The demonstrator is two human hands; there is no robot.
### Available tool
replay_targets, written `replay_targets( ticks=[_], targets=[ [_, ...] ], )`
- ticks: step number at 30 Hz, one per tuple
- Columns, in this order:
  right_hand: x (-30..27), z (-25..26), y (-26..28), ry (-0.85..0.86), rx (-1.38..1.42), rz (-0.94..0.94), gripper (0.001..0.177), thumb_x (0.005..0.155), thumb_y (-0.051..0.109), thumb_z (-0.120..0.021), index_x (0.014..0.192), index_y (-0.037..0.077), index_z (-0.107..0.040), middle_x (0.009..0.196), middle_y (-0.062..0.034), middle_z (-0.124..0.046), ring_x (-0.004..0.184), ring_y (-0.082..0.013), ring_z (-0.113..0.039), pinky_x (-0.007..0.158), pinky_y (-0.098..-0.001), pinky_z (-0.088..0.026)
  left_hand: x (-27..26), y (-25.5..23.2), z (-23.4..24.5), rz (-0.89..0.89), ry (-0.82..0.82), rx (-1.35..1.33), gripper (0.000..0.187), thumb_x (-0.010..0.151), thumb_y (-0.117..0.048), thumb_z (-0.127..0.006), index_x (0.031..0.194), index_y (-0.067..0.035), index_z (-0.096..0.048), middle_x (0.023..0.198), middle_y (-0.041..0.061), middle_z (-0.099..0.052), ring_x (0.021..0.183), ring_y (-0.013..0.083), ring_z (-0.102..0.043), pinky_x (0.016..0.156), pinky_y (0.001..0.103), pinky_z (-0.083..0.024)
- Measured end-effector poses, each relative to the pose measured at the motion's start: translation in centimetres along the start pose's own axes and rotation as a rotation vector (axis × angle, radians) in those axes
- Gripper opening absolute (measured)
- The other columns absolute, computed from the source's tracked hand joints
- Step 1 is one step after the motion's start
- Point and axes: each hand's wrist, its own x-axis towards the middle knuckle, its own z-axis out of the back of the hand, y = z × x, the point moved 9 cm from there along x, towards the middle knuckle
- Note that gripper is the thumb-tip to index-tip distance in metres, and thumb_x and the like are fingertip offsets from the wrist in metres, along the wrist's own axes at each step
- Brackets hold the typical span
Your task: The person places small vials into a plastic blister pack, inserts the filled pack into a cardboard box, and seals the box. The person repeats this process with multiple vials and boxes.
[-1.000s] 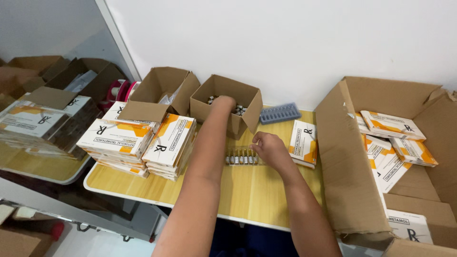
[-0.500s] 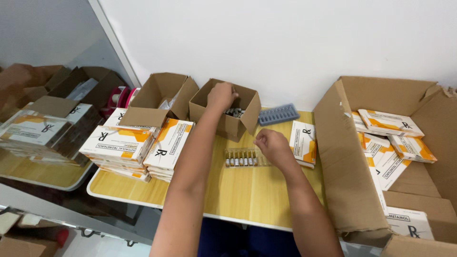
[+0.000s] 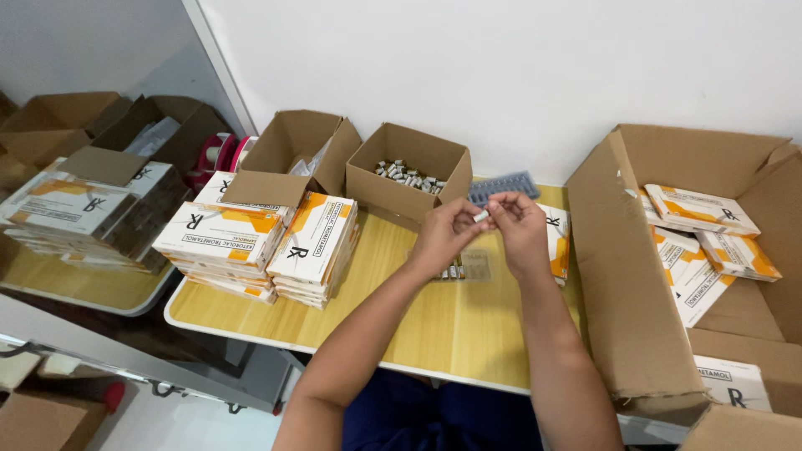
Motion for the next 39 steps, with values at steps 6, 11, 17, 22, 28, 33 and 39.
replay_targets(
  ticks=[6, 11, 17, 22, 28, 33, 39],
  targets=[
    [-0.6, 1.1, -2.7, 0.193, -0.976, -0.14, 0.013, 0.091, 0.012, -0.075, 0.101, 0.003, -0.071, 0.079, -0.0049, -0.07, 0.071, -0.0134, -0.065, 0.066, -0.0309, -0.052, -2.3, 3.6, -0.8, 0.058, 0.475, 0.727, 0.046, 0.075, -0.031, -0.086, 0.112, -0.009, -0.069, 0.107, 0.011, -0.07, 0.1, 0.0301, -0.069, 0.083, 0.044, -0.055],
    [-1.5, -1.6, -4.8, 0.409, -1.045, -0.164, 0.021, 0.086, 0.01, -0.076, 0.105, 0.006, -0.069, 0.072, -0.0097, -0.065, 0.065, -0.0209, -0.059, 0.063, -0.0375, -0.05, -2.8, 7.0, -1.6, 0.083, 0.598, 0.75, 0.078, 0.064, -0.036, -0.094, 0.125, -0.004, -0.058, 0.126, 0.017, -0.057, 0.12, 0.034, -0.058, 0.099, 0.044, -0.05],
    [-1.9, -3.1, -4.4, 0.421, -1.05, -0.147, 0.025, 0.084, 0.009, -0.077, 0.107, 0.005, -0.067, 0.068, -0.0099, -0.063, 0.061, -0.0226, -0.059, 0.061, -0.0384, -0.048, -2.1, 8.2, -1.6, -0.063, 0.538, 0.595, 0.106, 0.056, -0.032, -0.098, 0.139, 0.004, -0.041, 0.127, 0.021, -0.056, 0.124, 0.0392, -0.053, 0.103, 0.044, -0.045],
    [-2.2, -3.6, -4.0, 0.433, -1.024, -0.154, 0.023, 0.085, 0.006, -0.074, 0.106, 0.005, -0.067, 0.07, -0.0083, -0.068, 0.062, -0.0211, -0.064, 0.061, -0.0363, -0.051, -2.1, 9.4, -1.2, 0.062, 0.573, 0.614, 0.09, 0.059, -0.033, -0.097, 0.127, -0.001, -0.048, 0.122, 0.018, -0.058, 0.12, 0.0359, -0.056, 0.101, 0.042, -0.047],
    [-2.2, -2.6, -3.4, 0.454, -1.066, -0.102, 0.011, 0.082, 0.002, -0.073, 0.094, 0.001, -0.073, 0.075, -0.0105, -0.073, 0.066, -0.0205, -0.069, 0.065, -0.0343, -0.055, -2.1, 9.7, -1.2, 0.078, 0.564, 0.619, 0.077, 0.06, -0.035, -0.097, 0.113, -0.003, -0.052, 0.118, 0.016, -0.058, 0.116, 0.0353, -0.058, 0.095, 0.042, -0.05],
    [-2.3, -2.7, -4.8, 0.466, -1.172, -0.122, 0.007, 0.079, 0.0, -0.074, 0.085, 0.001, -0.077, 0.076, -0.0136, -0.075, 0.068, -0.0229, -0.072, 0.067, -0.035, -0.056, -2.2, 9.9, -1.1, 0.087, 0.554, 0.613, 0.078, 0.059, -0.035, -0.097, 0.114, -0.004, -0.052, 0.118, 0.017, -0.058, 0.114, 0.0357, -0.059, 0.093, 0.043, -0.051],
    [-2.3, -2.9, -5.3, 0.54, -1.105, -0.2, 0.005, 0.075, 0.001, -0.076, 0.08, 0.002, -0.078, 0.074, -0.0123, -0.076, 0.067, -0.0231, -0.074, 0.067, -0.0354, -0.057, -2.1, 4.7, -0.5, 0.02, 0.465, 0.655, 0.06, 0.066, -0.031, -0.093, 0.107, -0.005, -0.058, 0.11, 0.015, -0.061, 0.105, 0.036, -0.063, 0.086, 0.043, -0.052]
  ],
)
